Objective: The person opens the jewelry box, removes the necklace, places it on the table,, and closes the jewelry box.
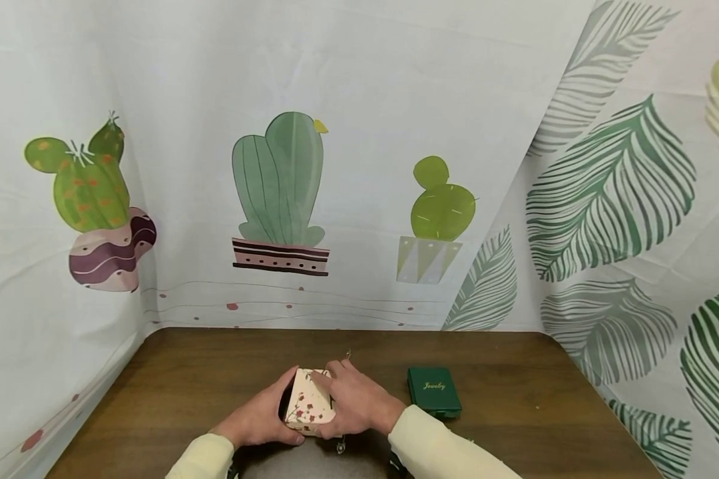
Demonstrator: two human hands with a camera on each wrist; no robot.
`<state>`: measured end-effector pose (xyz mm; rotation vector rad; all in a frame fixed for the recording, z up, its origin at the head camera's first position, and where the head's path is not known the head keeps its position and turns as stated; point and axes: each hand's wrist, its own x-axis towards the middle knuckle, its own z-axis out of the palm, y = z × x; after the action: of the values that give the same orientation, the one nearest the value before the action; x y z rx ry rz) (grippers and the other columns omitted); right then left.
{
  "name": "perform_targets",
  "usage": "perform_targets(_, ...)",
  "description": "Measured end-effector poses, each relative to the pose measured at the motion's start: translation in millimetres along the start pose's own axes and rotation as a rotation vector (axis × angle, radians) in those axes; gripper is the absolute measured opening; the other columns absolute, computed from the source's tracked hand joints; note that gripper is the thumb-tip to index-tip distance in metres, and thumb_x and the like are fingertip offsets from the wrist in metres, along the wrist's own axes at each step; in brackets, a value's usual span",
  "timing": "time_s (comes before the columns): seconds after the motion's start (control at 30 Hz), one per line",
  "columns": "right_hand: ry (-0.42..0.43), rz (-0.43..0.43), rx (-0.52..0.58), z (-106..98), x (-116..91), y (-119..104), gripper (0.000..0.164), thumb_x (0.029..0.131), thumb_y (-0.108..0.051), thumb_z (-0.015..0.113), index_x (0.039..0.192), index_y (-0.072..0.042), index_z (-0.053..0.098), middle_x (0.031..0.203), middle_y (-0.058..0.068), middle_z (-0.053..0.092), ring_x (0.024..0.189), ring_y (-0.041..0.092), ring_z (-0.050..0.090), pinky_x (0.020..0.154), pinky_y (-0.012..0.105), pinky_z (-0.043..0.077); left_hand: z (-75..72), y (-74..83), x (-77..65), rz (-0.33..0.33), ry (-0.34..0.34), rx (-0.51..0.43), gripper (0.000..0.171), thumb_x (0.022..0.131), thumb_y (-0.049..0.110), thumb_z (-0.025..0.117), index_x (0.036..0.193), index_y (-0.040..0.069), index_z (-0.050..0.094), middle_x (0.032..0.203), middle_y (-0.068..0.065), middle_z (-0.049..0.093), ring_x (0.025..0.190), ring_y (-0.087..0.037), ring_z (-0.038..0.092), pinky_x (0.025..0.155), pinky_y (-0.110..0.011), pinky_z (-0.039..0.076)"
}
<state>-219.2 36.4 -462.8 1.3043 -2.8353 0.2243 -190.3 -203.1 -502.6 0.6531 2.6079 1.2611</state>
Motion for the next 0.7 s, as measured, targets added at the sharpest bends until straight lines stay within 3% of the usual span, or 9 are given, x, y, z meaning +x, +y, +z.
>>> perform_targets(0.13, 0.003, -0.002, 0.003, 1.3, -0.2, 0.3, 0.093, 0.077, -0.056, 0.083, 0.155, -0.02, 0.05, 0.129, 0.004, 0.058, 0.109, 0.012, 0.05, 0.084, 0.018, 0.05, -0.9, 1.9, 0.2, -0.041, -0.015, 0.004, 0.138, 0.066, 0.026, 0.098, 0.166, 0.0, 0.008, 0.152, -0.02, 0.051, 0.12, -0.019, 0.056, 0.097, -0.018, 0.045)
perform_targets(0.23, -0.001, -0.003, -0.005, 2.2, -0.1, 0.1, 0.094, 0.076, -0.057, 0.083, 0.155, -0.02, 0.049, 0.129, 0.003, 0.058, 0.108, 0.011, 0.05, 0.083, 0.016, 0.049, -1.3, 3.3, 0.5, -0.064, -0.022, 0.007, 0.139, 0.066, 0.028, 0.099, 0.168, 0.007, 0.007, 0.154, -0.019, 0.049, 0.121, -0.023, 0.055, 0.096, -0.021, 0.046)
perform_targets(0.37, -0.006, -0.005, -0.029, 3.8, 0.3, -0.5, 0.095, 0.076, -0.058, 0.083, 0.156, -0.021, 0.048, 0.131, 0.004, 0.058, 0.111, 0.012, 0.051, 0.085, 0.017, 0.05, -1.1, 3.7, 0.6, -0.054, -0.024, 0.016, 0.136, 0.066, 0.03, 0.099, 0.168, 0.012, 0.012, 0.159, -0.016, 0.045, 0.128, -0.026, 0.052, 0.101, -0.024, 0.045)
perform_targets(0.7, -0.013, -0.001, -0.048, 8.8, 1.2, 0.4, 0.096, 0.077, -0.059, 0.082, 0.158, -0.021, 0.047, 0.135, 0.004, 0.057, 0.116, 0.013, 0.052, 0.089, 0.018, 0.052, -0.8, 5.7, 0.7, -0.048, -0.018, 0.032, 0.128, 0.065, 0.032, 0.099, 0.166, 0.008, 0.024, 0.164, -0.013, 0.041, 0.139, -0.029, 0.045, 0.109, -0.025, 0.041)
